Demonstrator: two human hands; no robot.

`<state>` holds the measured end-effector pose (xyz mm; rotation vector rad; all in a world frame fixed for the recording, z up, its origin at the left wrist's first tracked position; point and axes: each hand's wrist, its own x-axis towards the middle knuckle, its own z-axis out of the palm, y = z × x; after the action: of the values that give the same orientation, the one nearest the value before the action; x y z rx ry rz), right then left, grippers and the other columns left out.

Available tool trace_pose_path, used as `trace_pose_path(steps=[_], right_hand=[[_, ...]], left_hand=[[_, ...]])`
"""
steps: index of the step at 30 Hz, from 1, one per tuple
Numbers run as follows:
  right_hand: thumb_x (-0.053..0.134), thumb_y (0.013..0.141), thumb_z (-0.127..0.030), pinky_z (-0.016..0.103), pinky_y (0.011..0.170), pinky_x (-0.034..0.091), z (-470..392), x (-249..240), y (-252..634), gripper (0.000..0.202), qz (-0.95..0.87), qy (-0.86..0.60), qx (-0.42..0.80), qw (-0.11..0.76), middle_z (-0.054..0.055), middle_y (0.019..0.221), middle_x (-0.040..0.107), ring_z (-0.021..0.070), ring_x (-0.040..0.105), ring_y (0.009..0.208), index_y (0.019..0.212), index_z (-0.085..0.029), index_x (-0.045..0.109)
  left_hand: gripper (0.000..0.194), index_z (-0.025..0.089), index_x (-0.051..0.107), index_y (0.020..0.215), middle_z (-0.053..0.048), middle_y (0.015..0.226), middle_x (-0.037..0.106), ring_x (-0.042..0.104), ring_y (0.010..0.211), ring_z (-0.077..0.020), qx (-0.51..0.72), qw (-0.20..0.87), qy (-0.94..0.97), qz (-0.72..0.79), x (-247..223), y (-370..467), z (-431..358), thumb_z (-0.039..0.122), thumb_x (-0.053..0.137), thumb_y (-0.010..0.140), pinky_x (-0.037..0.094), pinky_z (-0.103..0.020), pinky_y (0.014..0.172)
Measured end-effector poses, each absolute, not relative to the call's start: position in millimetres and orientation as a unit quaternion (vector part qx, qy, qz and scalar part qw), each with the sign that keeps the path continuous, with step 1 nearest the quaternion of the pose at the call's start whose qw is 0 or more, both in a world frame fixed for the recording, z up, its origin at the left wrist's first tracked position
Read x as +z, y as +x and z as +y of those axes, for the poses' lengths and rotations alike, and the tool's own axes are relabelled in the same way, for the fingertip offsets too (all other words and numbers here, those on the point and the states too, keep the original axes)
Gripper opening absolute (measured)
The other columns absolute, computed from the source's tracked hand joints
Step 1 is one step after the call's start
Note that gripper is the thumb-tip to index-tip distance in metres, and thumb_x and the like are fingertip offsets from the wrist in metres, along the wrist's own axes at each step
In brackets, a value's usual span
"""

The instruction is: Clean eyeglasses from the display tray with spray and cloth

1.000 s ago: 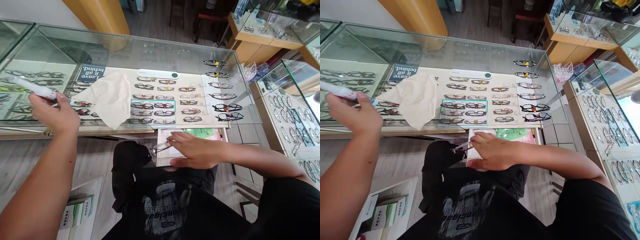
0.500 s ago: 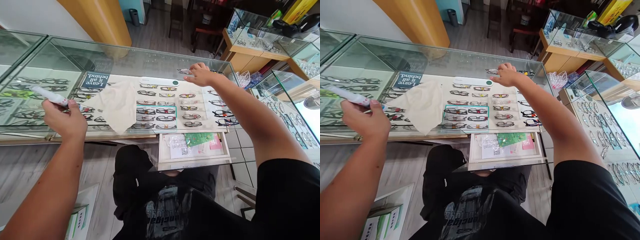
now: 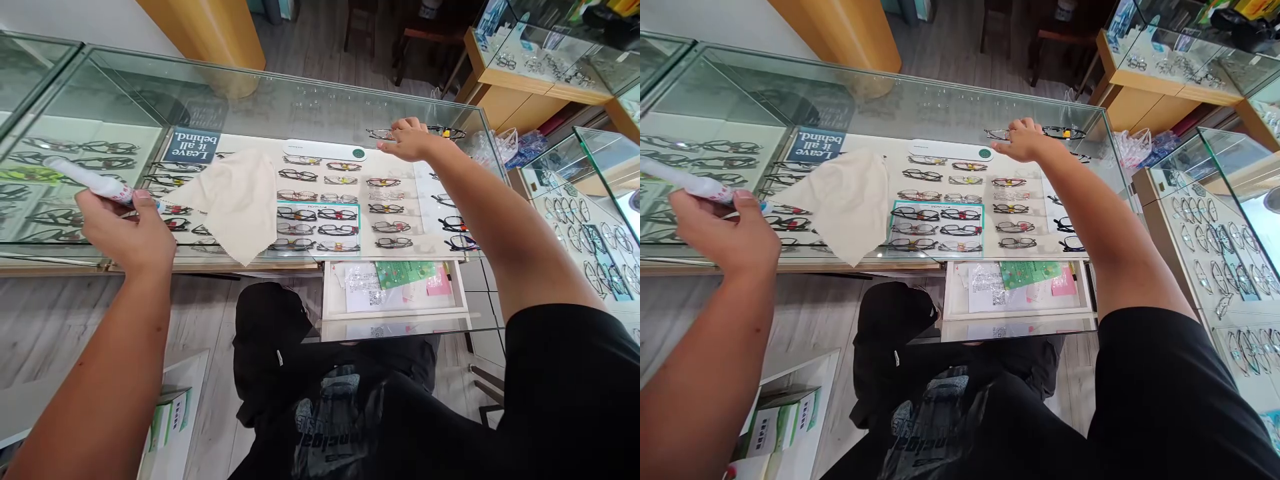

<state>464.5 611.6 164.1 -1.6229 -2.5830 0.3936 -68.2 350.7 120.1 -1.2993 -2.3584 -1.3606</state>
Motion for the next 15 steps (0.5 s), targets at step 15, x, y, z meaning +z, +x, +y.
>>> trace_pose_path(steps=[15], right_hand=[[0.058, 0.107, -0.044, 0.054, 0.104, 0.057, 244.5, 174.5, 353.3, 0.046, -0.935, -0.224, 0.273, -0.045, 0.023, 0.151, 0.062, 0.0379, 0.063, 0.13, 0.136, -0.01, 0.067]], left_hand=[[0.029, 0.024, 0.042, 0.095, -0.015, 0.108, 0.07, 0.073, 0.1, -0.0263, -0.498, 0.057, -0.422, -0.755, 120.0, -65.5, 356.9, 0.014, 0.067, 0.084, 0.061, -0.047, 0.099]])
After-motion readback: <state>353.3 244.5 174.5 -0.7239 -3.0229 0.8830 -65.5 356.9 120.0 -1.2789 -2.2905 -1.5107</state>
